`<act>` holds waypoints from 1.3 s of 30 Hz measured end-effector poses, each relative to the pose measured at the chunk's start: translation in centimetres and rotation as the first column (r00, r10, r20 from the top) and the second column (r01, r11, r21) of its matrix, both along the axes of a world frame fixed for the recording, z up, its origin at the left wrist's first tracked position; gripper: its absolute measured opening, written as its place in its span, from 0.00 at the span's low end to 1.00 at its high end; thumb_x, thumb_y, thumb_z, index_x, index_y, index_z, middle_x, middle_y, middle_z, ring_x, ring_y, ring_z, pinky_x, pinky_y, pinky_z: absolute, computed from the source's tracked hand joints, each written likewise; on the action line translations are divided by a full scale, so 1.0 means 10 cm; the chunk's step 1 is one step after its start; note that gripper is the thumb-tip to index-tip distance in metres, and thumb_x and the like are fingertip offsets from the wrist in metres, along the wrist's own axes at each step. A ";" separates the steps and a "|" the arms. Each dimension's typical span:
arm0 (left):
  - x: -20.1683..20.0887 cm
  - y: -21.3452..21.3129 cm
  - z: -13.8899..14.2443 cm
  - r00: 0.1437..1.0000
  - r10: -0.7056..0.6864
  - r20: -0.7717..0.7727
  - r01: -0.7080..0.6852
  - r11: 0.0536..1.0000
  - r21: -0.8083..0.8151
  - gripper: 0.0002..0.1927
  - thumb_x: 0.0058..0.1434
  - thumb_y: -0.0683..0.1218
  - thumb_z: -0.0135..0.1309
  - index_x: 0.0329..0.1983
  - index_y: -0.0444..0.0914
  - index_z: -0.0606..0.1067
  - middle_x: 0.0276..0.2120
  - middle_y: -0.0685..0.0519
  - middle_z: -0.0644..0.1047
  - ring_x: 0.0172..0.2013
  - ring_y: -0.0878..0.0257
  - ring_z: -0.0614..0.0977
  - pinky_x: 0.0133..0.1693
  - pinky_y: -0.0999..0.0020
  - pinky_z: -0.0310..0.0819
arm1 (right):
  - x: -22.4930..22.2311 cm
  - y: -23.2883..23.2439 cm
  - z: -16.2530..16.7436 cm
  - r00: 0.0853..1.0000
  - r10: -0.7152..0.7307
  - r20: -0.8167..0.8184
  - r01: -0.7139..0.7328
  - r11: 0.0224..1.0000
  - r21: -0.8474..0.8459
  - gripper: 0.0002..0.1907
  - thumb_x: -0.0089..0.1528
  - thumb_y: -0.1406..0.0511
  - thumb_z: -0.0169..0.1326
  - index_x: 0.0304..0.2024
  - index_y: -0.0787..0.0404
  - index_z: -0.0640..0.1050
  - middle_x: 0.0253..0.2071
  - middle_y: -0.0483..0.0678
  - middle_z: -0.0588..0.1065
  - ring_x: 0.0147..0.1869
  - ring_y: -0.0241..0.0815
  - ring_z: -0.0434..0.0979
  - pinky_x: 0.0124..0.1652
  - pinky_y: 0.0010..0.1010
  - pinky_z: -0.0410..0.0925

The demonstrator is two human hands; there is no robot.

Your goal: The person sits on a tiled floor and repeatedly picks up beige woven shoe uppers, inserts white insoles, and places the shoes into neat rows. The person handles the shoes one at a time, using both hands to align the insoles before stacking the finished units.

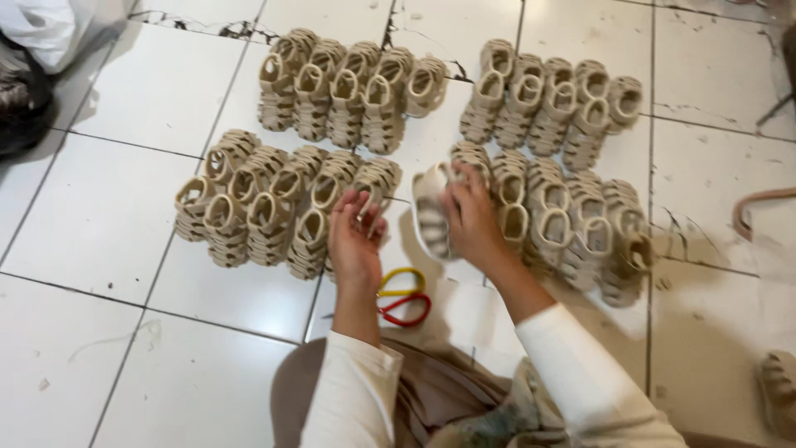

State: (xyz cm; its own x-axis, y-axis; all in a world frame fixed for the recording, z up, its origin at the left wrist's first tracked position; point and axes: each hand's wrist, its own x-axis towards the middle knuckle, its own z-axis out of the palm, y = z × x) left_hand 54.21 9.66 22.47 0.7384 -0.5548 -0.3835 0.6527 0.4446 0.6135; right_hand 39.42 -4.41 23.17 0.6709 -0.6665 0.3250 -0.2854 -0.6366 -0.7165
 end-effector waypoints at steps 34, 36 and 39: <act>-0.48 -0.54 -0.60 0.850 -0.399 0.345 0.331 0.912 0.241 0.11 0.70 0.48 0.49 0.50 0.40 0.75 0.44 0.56 0.80 0.41 0.67 0.80 0.42 0.71 0.71 | -4.46 -0.93 -0.36 0.300 -0.644 -0.704 0.574 0.711 -0.406 0.41 0.51 0.51 0.63 0.67 0.49 0.71 0.77 0.60 0.55 0.71 0.73 0.52 0.56 0.70 0.55; -0.83 -0.51 -0.62 0.790 -0.447 0.419 0.360 0.892 0.272 0.10 0.70 0.47 0.50 0.50 0.40 0.75 0.44 0.55 0.80 0.41 0.66 0.80 0.42 0.71 0.72 | -5.19 -0.89 -0.33 0.168 -0.580 -0.797 0.789 0.564 -0.244 0.47 0.50 0.49 0.64 0.70 0.46 0.65 0.74 0.59 0.55 0.69 0.74 0.52 0.54 0.75 0.57; -1.34 -0.40 -0.56 0.533 -0.522 0.665 0.342 0.853 0.395 0.10 0.71 0.45 0.50 0.51 0.37 0.76 0.42 0.52 0.81 0.41 0.64 0.80 0.44 0.70 0.75 | -5.74 -0.70 -0.51 0.178 -0.472 -0.864 0.734 0.648 -0.202 0.47 0.51 0.45 0.67 0.71 0.43 0.66 0.73 0.54 0.62 0.75 0.59 0.56 0.66 0.69 0.52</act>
